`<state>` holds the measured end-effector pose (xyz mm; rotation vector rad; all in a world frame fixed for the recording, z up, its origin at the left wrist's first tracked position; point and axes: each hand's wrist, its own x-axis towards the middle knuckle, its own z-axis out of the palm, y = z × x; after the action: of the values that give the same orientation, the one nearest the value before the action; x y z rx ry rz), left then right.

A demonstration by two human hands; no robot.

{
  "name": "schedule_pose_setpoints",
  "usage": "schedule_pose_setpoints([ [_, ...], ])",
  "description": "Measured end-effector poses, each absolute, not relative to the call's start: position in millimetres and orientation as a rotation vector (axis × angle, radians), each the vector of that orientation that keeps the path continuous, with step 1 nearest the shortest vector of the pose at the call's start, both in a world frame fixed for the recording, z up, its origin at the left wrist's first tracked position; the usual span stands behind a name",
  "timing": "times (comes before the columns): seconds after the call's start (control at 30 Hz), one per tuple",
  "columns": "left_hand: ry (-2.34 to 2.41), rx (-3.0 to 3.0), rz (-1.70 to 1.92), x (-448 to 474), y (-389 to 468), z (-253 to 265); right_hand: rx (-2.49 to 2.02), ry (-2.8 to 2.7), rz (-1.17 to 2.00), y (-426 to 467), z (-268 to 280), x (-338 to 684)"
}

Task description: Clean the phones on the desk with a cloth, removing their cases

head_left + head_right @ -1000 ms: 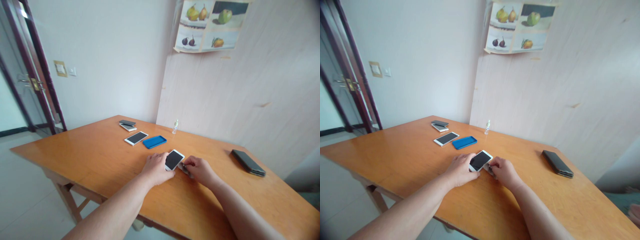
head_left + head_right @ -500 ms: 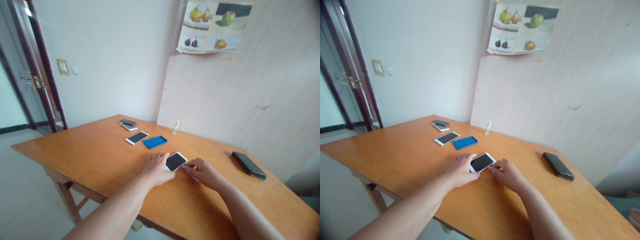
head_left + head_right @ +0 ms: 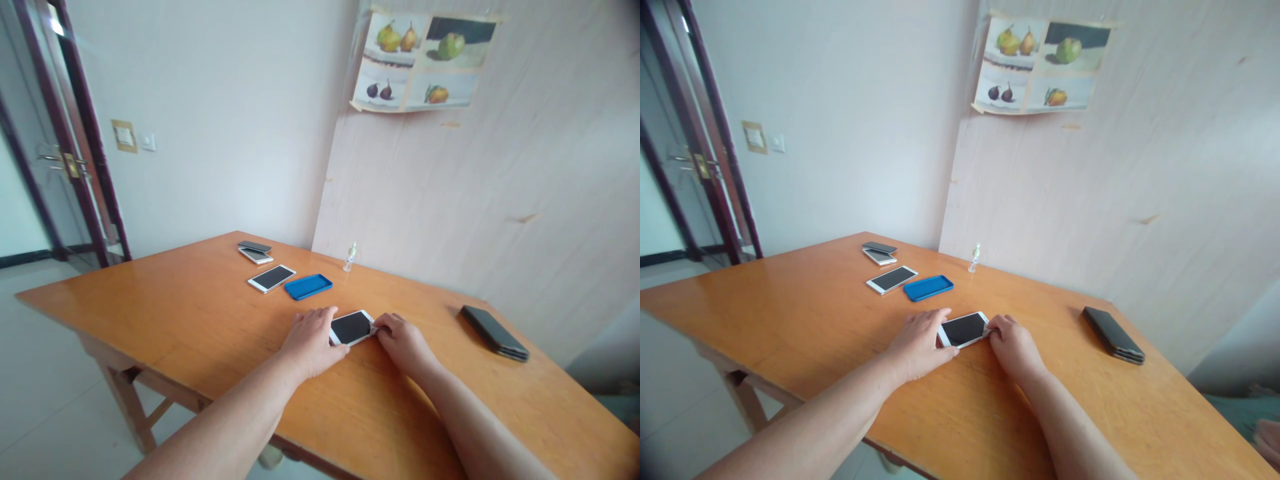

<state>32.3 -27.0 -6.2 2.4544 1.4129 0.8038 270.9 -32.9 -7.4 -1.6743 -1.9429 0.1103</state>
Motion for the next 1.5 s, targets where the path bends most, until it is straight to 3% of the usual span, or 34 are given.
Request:
schedule_pose_setpoints([
  [0.3, 1.533, 2.465, 0.799, 33, -27, -7, -1.809, -2.052, 0.001, -34, -4, 275],
  [0.6, 1.42, 2.448, 0.82, 31, -23, -11, -1.359, -2.485, 0.158, -74, 20, 208],
  [0.9, 1.393, 2.461, 0.88, 32, -21, -14, -1.925, -2.226, 0.123, -47, 1, 257],
  [1.17, 1.325, 2.437, 0.918, 31, -21, -17, -1.452, -2.46, 0.467, -69, 12, 212],
  [1.4, 1.29, 2.441, 0.931, 33, -22, -17, -1.995, -2.158, 0.215, -46, 1, 256],
  [1.5, 1.258, 2.434, 0.937, 33, -22, -17, -1.96, -2.196, 0.214, -51, 2, 252],
])
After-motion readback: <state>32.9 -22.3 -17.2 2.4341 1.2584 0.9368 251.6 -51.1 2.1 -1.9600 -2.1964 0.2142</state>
